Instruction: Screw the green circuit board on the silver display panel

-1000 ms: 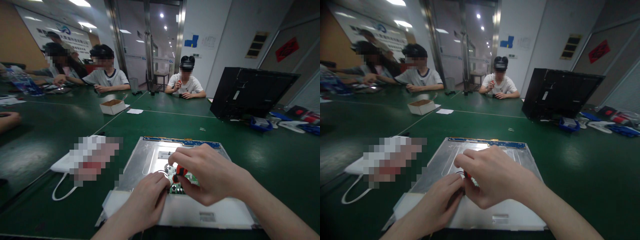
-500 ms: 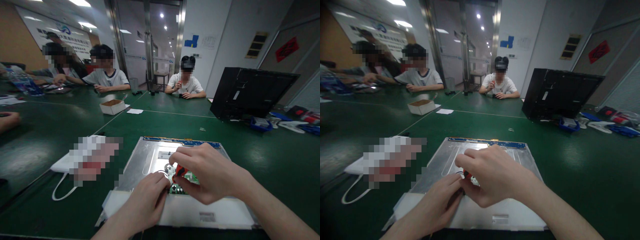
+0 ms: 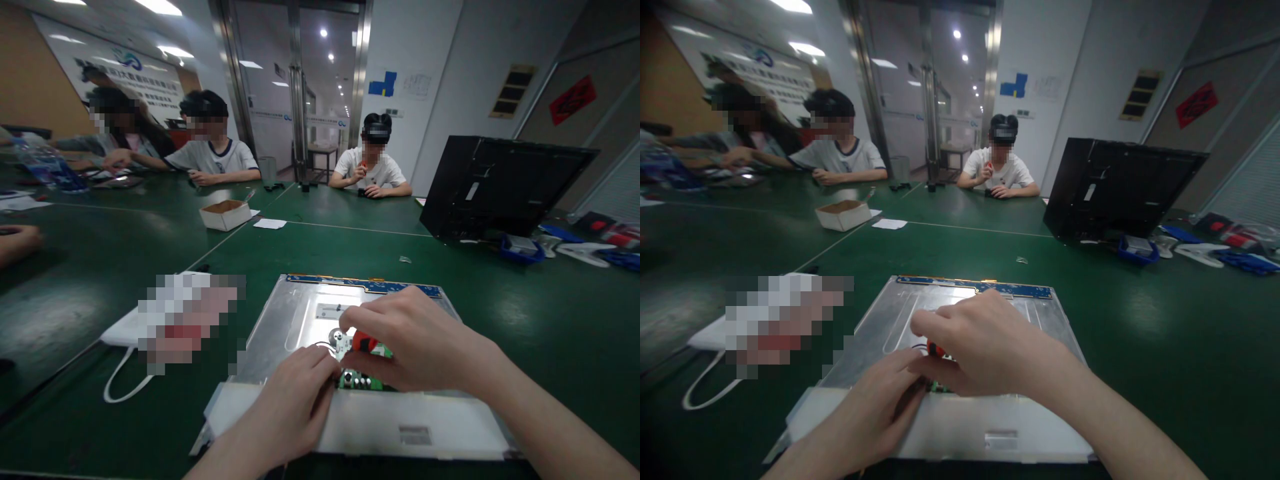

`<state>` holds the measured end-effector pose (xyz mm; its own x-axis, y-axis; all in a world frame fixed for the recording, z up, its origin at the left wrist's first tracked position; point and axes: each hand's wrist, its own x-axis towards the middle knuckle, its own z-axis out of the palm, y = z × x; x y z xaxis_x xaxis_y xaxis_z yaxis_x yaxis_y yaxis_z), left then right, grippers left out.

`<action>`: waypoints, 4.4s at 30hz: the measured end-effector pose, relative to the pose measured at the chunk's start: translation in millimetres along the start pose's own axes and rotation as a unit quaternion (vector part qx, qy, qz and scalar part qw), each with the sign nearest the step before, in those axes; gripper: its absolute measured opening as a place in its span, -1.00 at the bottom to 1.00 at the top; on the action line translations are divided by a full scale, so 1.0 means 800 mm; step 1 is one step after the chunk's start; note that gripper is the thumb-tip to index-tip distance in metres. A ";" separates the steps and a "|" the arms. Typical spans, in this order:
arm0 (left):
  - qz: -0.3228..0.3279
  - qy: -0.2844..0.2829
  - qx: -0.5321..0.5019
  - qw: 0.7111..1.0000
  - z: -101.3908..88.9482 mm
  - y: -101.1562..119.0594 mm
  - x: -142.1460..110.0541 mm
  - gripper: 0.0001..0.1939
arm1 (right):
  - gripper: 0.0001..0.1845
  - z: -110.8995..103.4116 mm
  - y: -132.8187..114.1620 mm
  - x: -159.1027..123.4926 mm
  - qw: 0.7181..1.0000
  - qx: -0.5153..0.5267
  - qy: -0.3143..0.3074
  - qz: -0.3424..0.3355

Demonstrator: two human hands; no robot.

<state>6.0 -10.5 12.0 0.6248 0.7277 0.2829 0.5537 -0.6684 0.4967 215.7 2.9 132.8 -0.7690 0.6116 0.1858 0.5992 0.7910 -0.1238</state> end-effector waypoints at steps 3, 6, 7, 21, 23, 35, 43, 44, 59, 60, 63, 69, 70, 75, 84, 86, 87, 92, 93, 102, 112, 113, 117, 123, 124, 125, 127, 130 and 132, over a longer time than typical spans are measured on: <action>0.002 0.000 -0.002 1.000 0.001 -0.001 -0.001 -0.78 | -0.88 -0.001 -0.001 -0.002 1.000 0.005 0.008 -0.008; -0.005 -0.011 0.002 1.000 0.001 -0.002 0.000 -0.80 | -0.85 -0.001 -0.001 -0.004 0.999 0.015 0.017 -0.022; -0.006 -0.014 0.004 1.000 0.001 -0.002 0.000 -0.81 | -0.84 -0.001 0.000 -0.004 0.999 0.018 0.018 -0.026; -0.005 -0.004 -0.003 1.000 0.001 -0.003 -0.001 -0.77 | -0.88 0.000 -0.001 0.001 1.000 -0.012 0.001 -0.002; -0.004 -0.005 -0.002 1.000 0.001 -0.003 0.000 -0.79 | -0.90 -0.001 -0.001 -0.001 1.000 -0.008 0.005 -0.007; -0.004 -0.011 -0.003 1.000 0.002 -0.003 0.000 -0.80 | -0.92 0.000 -0.001 -0.002 1.000 -0.002 0.007 -0.007; 0.009 0.012 -0.006 1.000 0.002 -0.003 0.000 -0.78 | -0.88 -0.001 0.000 -0.001 1.000 -0.011 -0.002 -0.002; 0.008 0.011 -0.005 1.000 0.002 -0.003 0.000 -0.79 | -0.90 -0.001 0.000 -0.002 1.000 -0.005 0.000 -0.007; 0.003 -0.001 0.004 1.000 0.000 0.000 0.000 -0.78 | -0.92 -0.001 -0.001 0.000 1.000 -0.002 -0.004 0.001; 0.008 0.004 0.002 1.000 0.000 -0.001 0.000 -0.78 | -0.91 -0.001 -0.001 0.000 1.000 0.001 -0.006 0.002; 0.012 0.012 -0.001 1.000 0.002 -0.003 -0.001 -0.79 | -0.89 -0.001 0.000 -0.001 1.000 0.000 -0.003 -0.004; -0.001 -0.005 0.002 1.000 0.003 -0.003 0.000 -0.80 | -0.86 -0.001 0.000 -0.004 0.999 0.014 0.009 -0.036; -0.003 -0.007 0.003 1.000 0.003 -0.003 0.001 -0.80 | -0.85 -0.001 0.000 -0.004 0.999 0.015 0.009 -0.037; -0.011 -0.011 0.000 1.000 0.002 -0.002 0.002 -0.78 | -0.89 0.000 -0.001 -0.001 1.000 -0.006 0.010 -0.021; 0.006 0.011 -0.009 1.000 0.002 -0.002 -0.001 -0.77 | -0.90 0.000 0.000 0.001 1.000 0.000 -0.001 -0.010; 0.007 0.010 -0.010 1.000 0.002 -0.002 0.000 -0.78 | -0.91 -0.001 0.000 -0.001 1.000 0.003 0.002 -0.015; 0.006 0.009 -0.010 1.000 0.001 -0.002 0.000 -0.78 | -0.90 -0.001 0.000 -0.002 1.000 0.007 0.005 -0.019; -0.003 -0.006 0.001 1.000 0.000 -0.001 0.000 -0.80 | -0.82 -0.002 -0.002 -0.004 0.999 0.015 0.010 -0.030; -0.002 -0.007 0.002 1.000 0.000 -0.001 0.000 -0.80 | -0.83 -0.002 -0.002 -0.003 1.000 0.011 0.008 -0.026; 0.010 0.015 0.008 1.000 0.003 -0.003 0.001 -0.78 | -0.90 0.000 -0.002 0.000 1.000 -0.008 -0.004 -0.004; -0.009 -0.015 0.012 1.000 0.000 -0.001 0.001 -0.80 | -0.89 0.000 -0.003 -0.004 1.000 0.001 0.010 -0.029; -0.009 -0.015 0.013 1.000 0.000 -0.001 0.000 -0.80 | -0.90 0.000 -0.003 -0.003 1.000 -0.003 0.007 -0.023; -0.005 -0.010 0.010 1.000 0.001 -0.001 -0.001 -0.78 | -0.92 -0.001 -0.003 0.000 1.000 -0.015 -0.001 -0.004; 0.002 0.004 -0.006 1.000 0.001 -0.001 0.000 -0.78 | -0.89 -0.002 -0.002 0.000 1.000 -0.004 -0.003 -0.001; 0.002 0.004 -0.005 1.000 0.001 -0.002 0.001 -0.79 | -0.87 -0.002 -0.002 -0.001 1.000 -0.001 0.001 -0.003; 0.001 0.003 -0.004 1.000 0.002 -0.002 0.001 -0.79 | -0.84 -0.002 -0.002 -0.002 1.000 0.003 0.004 -0.007; 0.001 -0.002 -0.002 1.000 0.002 -0.003 0.001 -0.80 | -0.78 -0.002 -0.002 -0.003 1.000 0.013 0.007 -0.016; -0.005 -0.012 -0.003 1.000 0.002 -0.004 0.000 -0.80 | -0.77 -0.002 -0.002 -0.003 1.000 0.019 0.005 -0.022; -0.009 -0.016 -0.004 1.000 0.002 -0.004 0.000 -0.80 | -0.80 -0.002 -0.003 -0.003 1.000 0.015 -0.001 -0.015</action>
<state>4.9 -8.5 9.1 0.6315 0.7349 0.2472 0.5609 -0.6531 0.5088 216.5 -0.2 134.2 -0.7866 0.5879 0.1887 0.5690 0.8089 -0.1480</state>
